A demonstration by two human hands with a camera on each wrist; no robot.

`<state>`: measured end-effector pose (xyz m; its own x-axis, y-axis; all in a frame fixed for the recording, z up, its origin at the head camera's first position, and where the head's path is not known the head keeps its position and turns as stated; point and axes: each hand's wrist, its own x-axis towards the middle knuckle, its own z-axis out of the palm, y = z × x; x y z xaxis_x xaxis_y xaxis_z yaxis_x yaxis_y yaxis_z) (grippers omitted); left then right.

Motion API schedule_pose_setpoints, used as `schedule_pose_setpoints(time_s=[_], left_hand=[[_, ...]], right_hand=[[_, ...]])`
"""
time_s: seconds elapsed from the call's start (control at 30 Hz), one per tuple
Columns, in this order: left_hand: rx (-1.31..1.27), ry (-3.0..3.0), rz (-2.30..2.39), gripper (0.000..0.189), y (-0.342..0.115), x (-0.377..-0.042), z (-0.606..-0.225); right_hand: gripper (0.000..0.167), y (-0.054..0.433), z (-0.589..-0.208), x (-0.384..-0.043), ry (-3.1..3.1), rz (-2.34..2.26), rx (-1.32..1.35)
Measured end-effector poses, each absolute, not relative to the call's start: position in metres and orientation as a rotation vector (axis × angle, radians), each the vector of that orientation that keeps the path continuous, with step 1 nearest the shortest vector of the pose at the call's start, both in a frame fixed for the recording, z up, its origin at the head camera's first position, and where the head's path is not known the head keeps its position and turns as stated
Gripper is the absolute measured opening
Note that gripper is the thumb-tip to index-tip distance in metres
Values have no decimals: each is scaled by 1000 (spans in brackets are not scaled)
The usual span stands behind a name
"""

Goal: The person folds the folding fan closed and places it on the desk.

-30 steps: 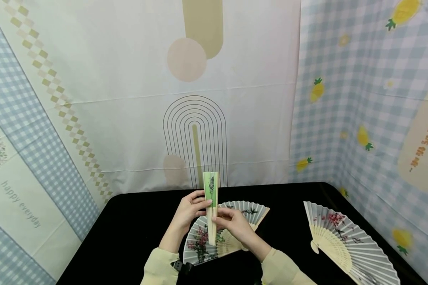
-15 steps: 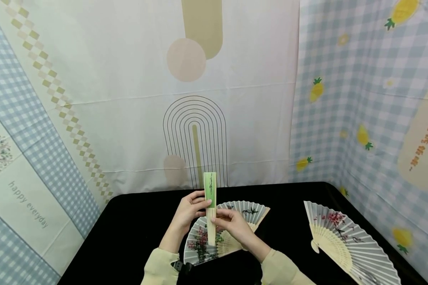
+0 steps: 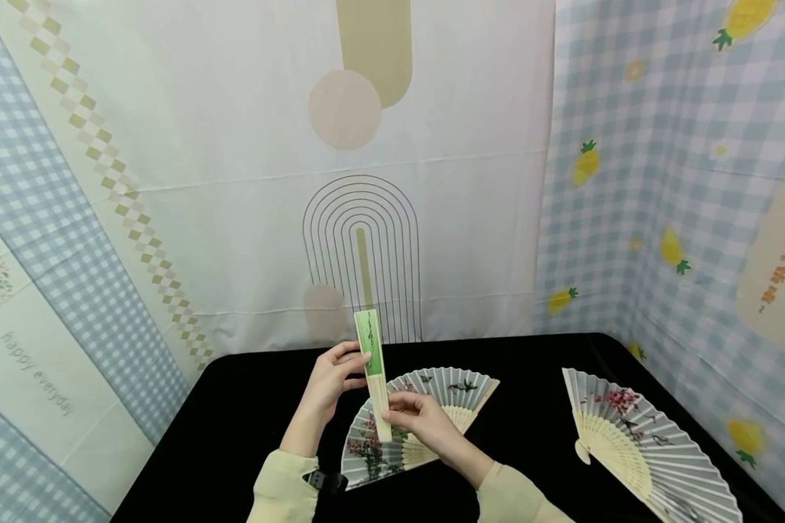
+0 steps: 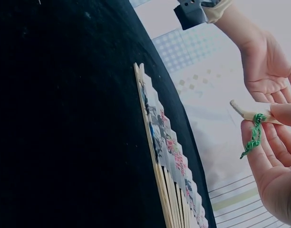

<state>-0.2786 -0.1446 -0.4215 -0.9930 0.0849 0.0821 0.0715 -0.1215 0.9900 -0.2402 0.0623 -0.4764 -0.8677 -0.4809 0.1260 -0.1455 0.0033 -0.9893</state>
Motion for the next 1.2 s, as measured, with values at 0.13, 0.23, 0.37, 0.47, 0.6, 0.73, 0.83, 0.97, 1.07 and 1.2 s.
schedule_pose_setpoints(time_s=[0.13, 0.23, 0.37, 0.47, 0.6, 0.73, 0.83, 0.97, 1.07, 1.2], left_hand=[[202, 2092, 2361, 37, -150, -279, -418], [211, 2125, 2362, 37, -154, -279, -416], [181, 2170, 2358, 40, -163, -281, -413], [149, 2188, 2362, 41, -171, -282, -410], [123, 2205, 2362, 43, -182, -283, -404], [95, 2229, 2354, 46, -194, -282, -400], [79, 2267, 2335, 48, -202, -283, -398], [46, 2335, 2294, 47, -217, -280, -394], [31, 2366, 2263, 47, -229, -276, -390], [25, 2389, 2227, 52, -245, -273, -384]], right_hand=[[39, 61, -477, -241, 2024, -1923, -705], [39, 58, -478, -241, 2013, -1928, -704], [40, 50, -478, -242, 1982, -1964, -690], [40, 42, -477, -243, 1955, -1980, -677], [40, 30, -472, -242, 1960, -1983, -653], [38, 17, -469, -242, 1959, -1999, -652], [37, 10, -468, -242, 1929, -2019, -661], [37, -3, -465, -243, 1877, -2063, -665], [35, -13, -463, -243, 1841, -2105, -653], [33, -29, -461, -241, 1870, -2122, -656]])
